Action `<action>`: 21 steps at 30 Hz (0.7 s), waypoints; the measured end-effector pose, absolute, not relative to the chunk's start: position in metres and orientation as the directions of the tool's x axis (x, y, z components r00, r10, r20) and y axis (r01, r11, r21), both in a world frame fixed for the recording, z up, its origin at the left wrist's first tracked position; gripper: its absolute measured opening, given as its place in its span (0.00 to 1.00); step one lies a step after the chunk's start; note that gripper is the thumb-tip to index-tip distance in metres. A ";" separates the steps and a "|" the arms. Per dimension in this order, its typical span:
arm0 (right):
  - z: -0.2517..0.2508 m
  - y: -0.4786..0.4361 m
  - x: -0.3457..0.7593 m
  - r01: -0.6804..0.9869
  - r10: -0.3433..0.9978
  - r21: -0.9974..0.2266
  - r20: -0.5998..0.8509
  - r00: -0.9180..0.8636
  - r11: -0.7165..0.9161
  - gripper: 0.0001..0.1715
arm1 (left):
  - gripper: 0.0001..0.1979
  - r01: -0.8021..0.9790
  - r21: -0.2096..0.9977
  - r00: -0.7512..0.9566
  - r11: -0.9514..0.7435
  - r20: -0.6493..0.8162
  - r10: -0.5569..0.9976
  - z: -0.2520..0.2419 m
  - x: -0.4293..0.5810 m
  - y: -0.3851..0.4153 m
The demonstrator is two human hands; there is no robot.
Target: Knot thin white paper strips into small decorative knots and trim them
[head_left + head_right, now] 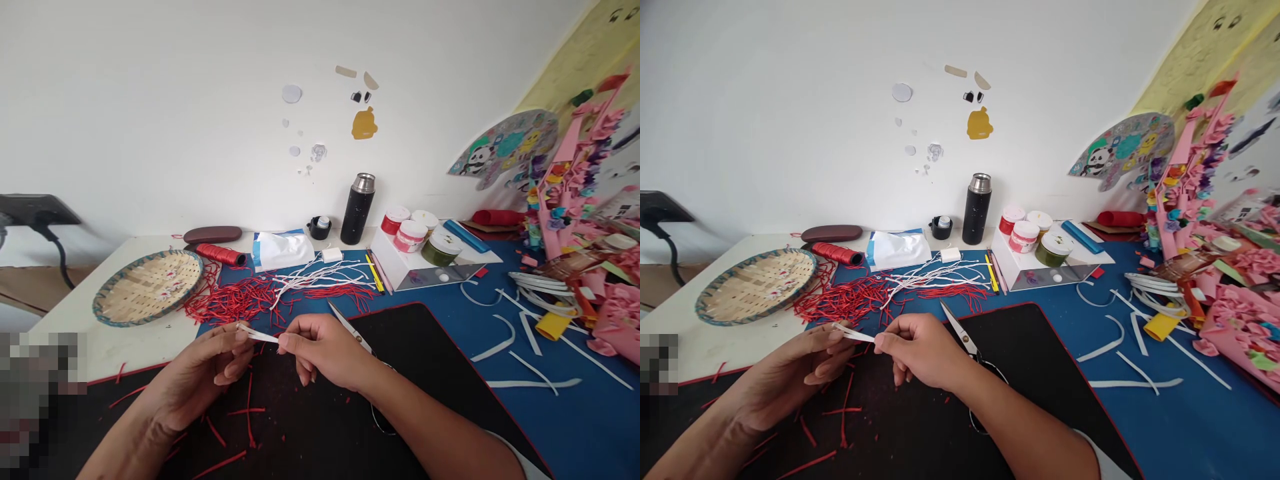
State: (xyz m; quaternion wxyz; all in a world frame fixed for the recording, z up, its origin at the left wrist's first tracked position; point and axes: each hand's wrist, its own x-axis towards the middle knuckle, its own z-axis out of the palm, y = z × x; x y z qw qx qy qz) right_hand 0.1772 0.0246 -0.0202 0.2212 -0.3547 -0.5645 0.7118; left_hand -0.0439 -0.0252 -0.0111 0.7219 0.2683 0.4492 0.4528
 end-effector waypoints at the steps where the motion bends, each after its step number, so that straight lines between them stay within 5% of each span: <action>1: -0.020 0.025 0.177 0.091 0.713 -0.960 -0.258 -0.652 -0.263 0.17 | 0.18 -0.421 0.788 0.191 0.449 -0.407 0.893 -0.012 -0.044 -0.025; 21: -0.013 0.026 0.179 0.095 0.724 -0.960 -0.261 -0.638 -0.262 0.10 | 0.20 -0.545 0.746 0.031 0.384 -0.439 0.898 -0.007 -0.047 -0.021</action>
